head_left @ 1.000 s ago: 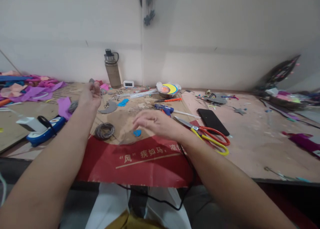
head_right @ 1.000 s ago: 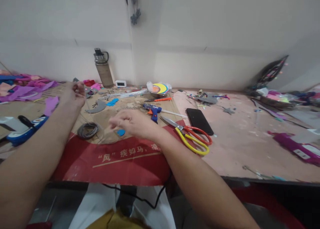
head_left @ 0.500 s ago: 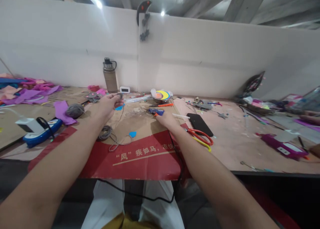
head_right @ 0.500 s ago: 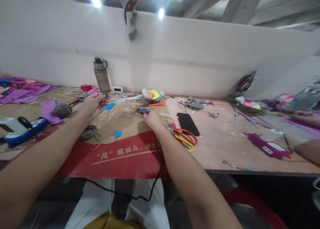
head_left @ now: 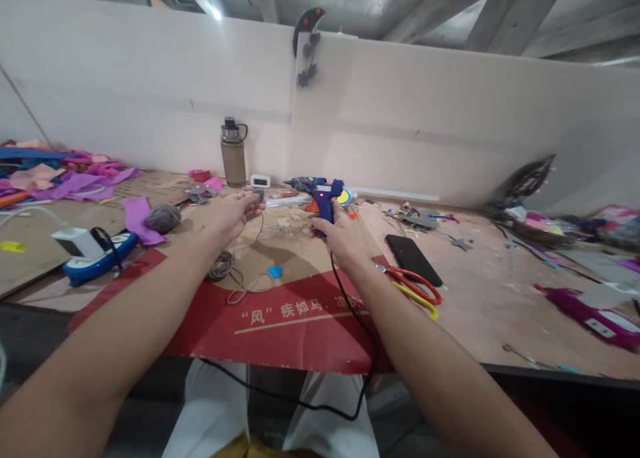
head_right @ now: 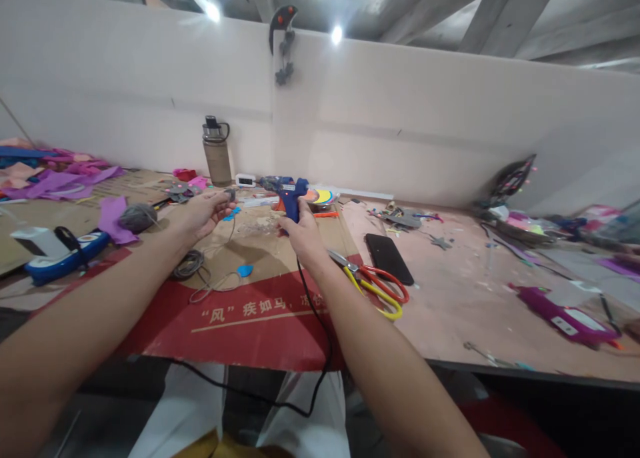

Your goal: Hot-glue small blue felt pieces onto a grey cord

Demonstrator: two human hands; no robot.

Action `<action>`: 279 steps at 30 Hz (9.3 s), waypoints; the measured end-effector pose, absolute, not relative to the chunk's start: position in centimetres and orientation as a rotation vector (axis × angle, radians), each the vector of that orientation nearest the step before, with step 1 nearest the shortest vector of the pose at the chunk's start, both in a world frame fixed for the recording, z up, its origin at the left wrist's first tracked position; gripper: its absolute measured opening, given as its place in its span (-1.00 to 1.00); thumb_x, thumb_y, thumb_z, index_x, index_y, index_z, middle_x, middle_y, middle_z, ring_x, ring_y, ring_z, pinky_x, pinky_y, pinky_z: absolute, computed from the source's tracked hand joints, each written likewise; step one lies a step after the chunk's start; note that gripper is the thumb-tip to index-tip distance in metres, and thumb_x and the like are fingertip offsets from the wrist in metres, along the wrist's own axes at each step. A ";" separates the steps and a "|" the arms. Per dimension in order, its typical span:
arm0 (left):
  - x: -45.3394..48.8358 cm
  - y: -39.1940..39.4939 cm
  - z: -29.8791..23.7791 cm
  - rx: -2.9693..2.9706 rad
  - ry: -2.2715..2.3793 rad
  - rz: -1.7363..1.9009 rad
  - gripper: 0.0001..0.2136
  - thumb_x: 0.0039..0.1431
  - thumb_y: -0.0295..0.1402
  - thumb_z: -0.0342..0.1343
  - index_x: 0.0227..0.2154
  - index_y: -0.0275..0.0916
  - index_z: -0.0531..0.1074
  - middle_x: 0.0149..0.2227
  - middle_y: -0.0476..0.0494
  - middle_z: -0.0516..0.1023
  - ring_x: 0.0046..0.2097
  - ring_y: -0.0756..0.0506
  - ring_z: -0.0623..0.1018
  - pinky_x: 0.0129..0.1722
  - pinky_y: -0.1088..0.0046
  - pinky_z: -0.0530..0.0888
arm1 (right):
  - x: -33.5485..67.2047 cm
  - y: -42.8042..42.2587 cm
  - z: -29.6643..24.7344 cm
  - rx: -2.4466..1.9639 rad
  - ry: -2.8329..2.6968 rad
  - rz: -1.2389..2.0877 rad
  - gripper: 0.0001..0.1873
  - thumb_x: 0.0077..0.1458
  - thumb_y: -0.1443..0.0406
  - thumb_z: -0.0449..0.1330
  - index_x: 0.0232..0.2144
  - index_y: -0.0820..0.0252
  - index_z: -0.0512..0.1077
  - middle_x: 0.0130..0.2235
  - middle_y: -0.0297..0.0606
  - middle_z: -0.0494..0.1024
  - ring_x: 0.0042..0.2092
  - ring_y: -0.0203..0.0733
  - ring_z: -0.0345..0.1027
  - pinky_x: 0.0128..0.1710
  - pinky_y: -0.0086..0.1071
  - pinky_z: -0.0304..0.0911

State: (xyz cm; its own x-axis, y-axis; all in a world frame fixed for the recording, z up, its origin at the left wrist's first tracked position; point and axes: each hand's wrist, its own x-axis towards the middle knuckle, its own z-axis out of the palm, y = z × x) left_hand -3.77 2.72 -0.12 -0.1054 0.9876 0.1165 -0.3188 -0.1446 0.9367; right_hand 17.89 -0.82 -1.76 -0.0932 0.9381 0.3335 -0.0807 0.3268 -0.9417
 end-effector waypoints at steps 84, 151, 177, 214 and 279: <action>-1.3 0.4 0.4 1.525 1.144 1.605 -0.92 0.06 -0.37 0.21 -0.42 -0.28 0.49 -0.47 -0.09 0.53 -0.43 -0.01 0.53 -0.51 0.53 0.39 | 20.8 2.5 -3.8 -1.518 -1.811 0.240 -0.78 -0.13 0.27 0.24 -0.60 0.11 0.23 -0.44 -0.03 0.45 -0.20 0.08 0.37 -0.16 -0.10 0.24; -1.5 0.5 0.3 1.766 1.104 1.162 -0.83 -0.03 -0.32 0.22 -0.37 -0.28 0.57 -0.52 -0.03 0.51 -0.48 0.04 0.42 -0.46 0.53 0.33 | 14.9 1.6 -2.2 -1.042 -1.657 0.826 -0.78 -0.12 0.17 0.19 -0.48 0.24 0.40 -0.54 -0.39 0.40 -0.51 -0.38 0.14 -0.51 -0.47 -0.01; -1.7 0.7 0.1 1.847 1.344 1.266 -0.95 -0.05 -0.39 0.11 -0.50 -0.24 0.45 -0.53 -0.01 0.49 -0.46 0.01 0.46 -0.41 0.50 0.38 | 14.0 0.5 -2.0 -1.008 -1.747 0.550 -0.93 0.10 0.31 0.09 -0.33 0.16 0.24 -0.41 -0.37 0.37 -0.38 -0.28 0.25 -0.32 -0.36 0.13; -0.7 -0.2 0.6 1.360 0.996 1.158 -0.88 -0.09 -0.40 0.26 -0.44 -0.31 0.50 -0.51 -0.11 0.53 -0.47 0.01 0.50 -0.33 0.42 0.48 | 14.2 1.2 -2.1 -1.027 -1.456 0.872 -0.85 -0.13 0.23 0.16 -0.57 0.20 0.33 -0.58 -0.47 0.28 -0.53 -0.40 0.05 -0.50 -0.45 -0.01; -4.1 2.1 0.8 0.966 0.964 1.529 -0.98 0.03 -0.51 0.19 -0.47 -0.34 0.49 -0.45 -0.13 0.57 -0.42 0.00 0.58 -0.46 0.55 0.49 | 15.5 -1.2 -1.1 -0.823 -1.748 0.496 -0.63 0.09 0.34 0.07 -0.01 0.14 0.23 -0.09 -0.14 0.44 -0.14 -0.11 0.36 -0.18 -0.20 0.36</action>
